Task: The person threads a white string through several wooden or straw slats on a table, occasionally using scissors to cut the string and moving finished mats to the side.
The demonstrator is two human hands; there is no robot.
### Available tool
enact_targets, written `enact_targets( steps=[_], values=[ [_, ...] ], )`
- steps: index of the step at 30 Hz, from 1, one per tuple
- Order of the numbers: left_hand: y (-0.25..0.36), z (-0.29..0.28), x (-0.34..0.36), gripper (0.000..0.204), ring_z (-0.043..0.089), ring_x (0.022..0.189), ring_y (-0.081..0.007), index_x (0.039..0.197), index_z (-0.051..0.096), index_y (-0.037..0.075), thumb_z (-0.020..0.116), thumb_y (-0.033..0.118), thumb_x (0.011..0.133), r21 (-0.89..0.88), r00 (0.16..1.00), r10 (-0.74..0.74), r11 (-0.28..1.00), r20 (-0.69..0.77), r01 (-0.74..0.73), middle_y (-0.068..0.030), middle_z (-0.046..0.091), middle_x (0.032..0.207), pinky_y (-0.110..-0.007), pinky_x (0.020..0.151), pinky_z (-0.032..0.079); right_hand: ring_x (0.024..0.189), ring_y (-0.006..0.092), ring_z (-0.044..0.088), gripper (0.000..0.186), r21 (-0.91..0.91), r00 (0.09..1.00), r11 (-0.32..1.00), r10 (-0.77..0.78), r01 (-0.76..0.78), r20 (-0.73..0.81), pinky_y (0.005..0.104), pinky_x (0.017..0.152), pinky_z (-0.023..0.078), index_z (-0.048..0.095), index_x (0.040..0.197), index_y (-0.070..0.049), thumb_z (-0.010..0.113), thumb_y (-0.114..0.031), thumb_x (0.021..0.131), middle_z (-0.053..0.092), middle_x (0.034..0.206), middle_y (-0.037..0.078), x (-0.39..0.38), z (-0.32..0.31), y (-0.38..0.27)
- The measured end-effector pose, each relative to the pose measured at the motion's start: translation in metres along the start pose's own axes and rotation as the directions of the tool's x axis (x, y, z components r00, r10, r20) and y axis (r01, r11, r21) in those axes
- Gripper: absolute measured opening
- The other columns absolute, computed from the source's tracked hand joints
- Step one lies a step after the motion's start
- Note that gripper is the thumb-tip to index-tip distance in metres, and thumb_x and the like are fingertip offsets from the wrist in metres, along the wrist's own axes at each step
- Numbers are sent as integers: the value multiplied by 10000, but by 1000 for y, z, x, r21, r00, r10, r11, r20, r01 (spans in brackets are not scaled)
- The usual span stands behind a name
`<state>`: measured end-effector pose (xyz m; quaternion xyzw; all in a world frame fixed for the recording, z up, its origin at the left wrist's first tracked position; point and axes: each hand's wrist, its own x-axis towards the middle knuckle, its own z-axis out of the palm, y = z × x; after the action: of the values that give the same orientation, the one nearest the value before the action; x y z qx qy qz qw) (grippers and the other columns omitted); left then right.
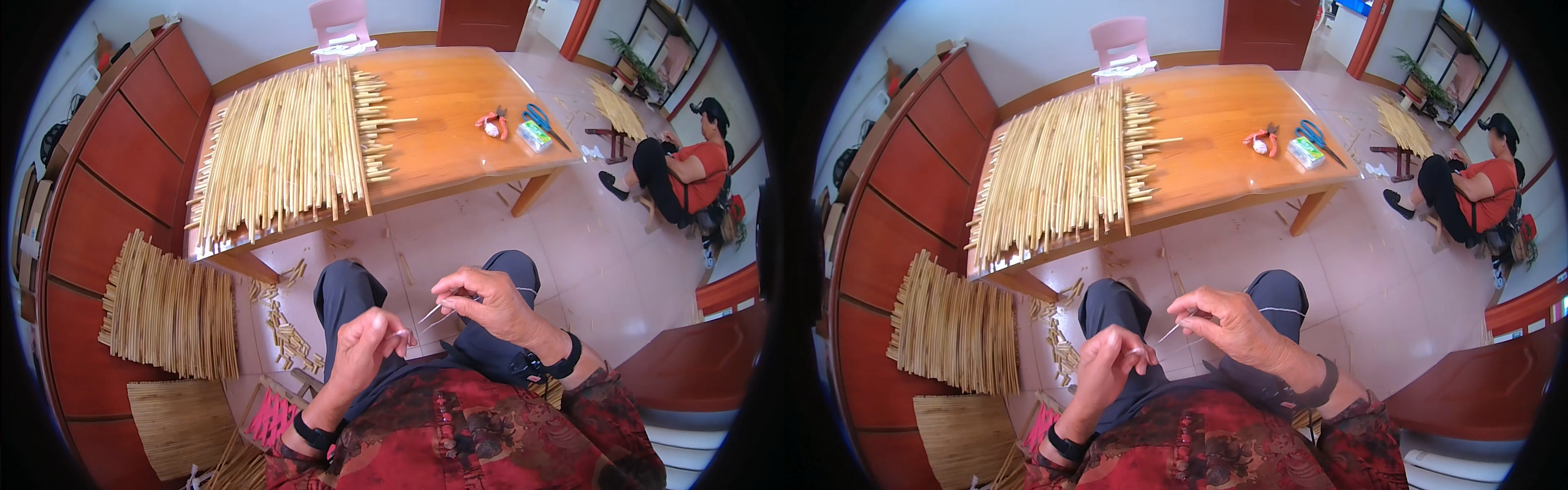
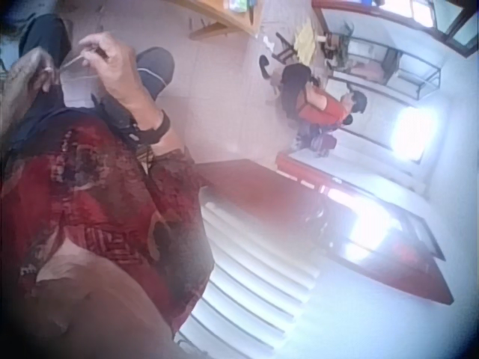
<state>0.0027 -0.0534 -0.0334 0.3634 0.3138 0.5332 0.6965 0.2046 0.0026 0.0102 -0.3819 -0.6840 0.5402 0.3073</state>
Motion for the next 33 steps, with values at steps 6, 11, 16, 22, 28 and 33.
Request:
enact_targets(
  steps=[6,11,16,22,28,33],
  values=[
    [5,6,6,119,498,569,-61,935,521,12,513,62,827,268,991,-117,955,-61,129,15,497,629,-194,578,421,714,180,575,176,-251,976,943,-215,219,45,252,619,445,566,941,-36,560,-14,767,569,806,94,8,10,-4],
    [4,3,7,100,486,571,-45,900,548,20,550,57,807,384,976,-201,898,-79,216,15,516,651,-172,545,396,727,141,577,187,-117,991,985,-128,130,29,242,630,452,557,951,-25,570,-24,765,578,822,86,14,10,3],
    [1,6,9,65,468,539,-38,833,563,18,562,79,808,440,974,-169,871,-149,218,10,534,643,-162,490,357,736,97,563,154,171,997,985,14,-1,-72,224,657,454,551,955,-5,544,-61,811,585,831,60,16,17,16],
    [-7,2,12,77,484,533,-47,830,563,15,568,90,810,179,971,-189,960,-146,214,2,532,634,-164,464,338,684,62,526,167,211,978,977,66,-23,-198,189,636,435,552,979,-8,527,-86,834,559,801,30,11,6,33],
    [-8,2,15,71,485,529,-46,825,560,15,566,84,811,167,979,-137,972,-153,162,1,534,630,-164,475,353,631,92,503,135,-211,997,975,67,-74,-43,216,551,397,586,920,-33,550,-80,799,523,711,38,10,12,11],
    [-4,-1,14,59,476,535,-39,824,559,19,560,78,812,283,978,-133,943,-163,175,7,534,629,-165,482,362,680,126,518,112,-187,989,977,-122,105,-80,226,625,411,603,873,-27,576,-88,783,538,767,58,20,9,9]
  ],
)
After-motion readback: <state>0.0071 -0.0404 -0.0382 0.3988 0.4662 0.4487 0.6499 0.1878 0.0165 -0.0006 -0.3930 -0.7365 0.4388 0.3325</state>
